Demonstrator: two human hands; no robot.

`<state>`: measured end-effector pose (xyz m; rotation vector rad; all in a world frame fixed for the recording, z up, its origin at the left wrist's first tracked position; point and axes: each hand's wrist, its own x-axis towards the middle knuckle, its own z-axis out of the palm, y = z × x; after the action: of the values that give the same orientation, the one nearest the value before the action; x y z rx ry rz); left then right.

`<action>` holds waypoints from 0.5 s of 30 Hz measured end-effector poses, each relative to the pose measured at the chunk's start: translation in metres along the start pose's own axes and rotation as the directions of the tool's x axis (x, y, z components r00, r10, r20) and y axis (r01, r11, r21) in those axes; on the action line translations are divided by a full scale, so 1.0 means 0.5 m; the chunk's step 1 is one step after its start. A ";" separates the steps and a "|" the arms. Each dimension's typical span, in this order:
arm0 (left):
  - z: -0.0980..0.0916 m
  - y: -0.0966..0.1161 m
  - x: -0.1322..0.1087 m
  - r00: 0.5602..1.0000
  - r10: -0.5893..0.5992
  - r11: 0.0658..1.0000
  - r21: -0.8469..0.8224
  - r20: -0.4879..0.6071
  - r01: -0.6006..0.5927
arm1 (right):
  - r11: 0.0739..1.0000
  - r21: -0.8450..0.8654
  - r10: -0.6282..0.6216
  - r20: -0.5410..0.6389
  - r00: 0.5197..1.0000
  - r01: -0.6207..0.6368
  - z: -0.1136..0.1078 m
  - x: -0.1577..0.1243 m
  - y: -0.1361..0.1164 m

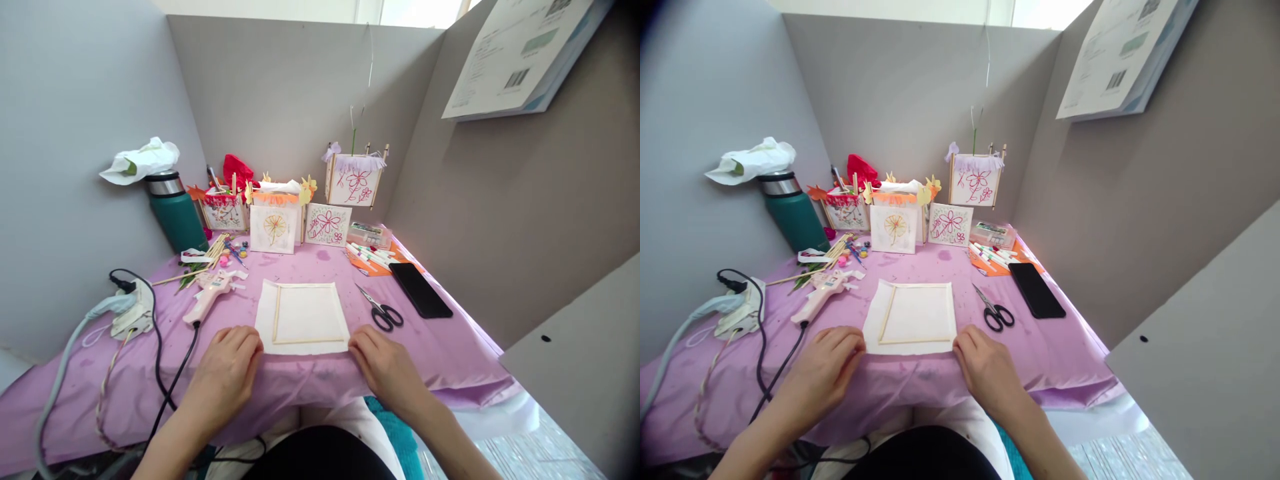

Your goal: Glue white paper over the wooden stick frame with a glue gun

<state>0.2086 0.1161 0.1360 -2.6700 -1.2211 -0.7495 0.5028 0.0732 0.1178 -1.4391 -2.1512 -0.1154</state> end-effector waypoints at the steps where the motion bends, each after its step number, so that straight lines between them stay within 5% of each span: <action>1: -0.002 -0.001 -0.003 1.000 0.000 1.000 -0.016 0.020 0.000 | 1.000 0.029 0.006 0.025 1.000 -0.007 -0.006 -0.002 -0.001; 15: 0.062 -0.016 0.000 0.991 0.107 0.994 0.010 -0.081 -0.107 | 0.992 -0.102 -0.067 0.116 0.991 0.079 0.002 -0.005 0.002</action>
<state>0.2147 0.1303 0.1082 -2.6472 -1.0498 -0.8276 0.5037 0.0718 0.1153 -1.4569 -2.3218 -0.1833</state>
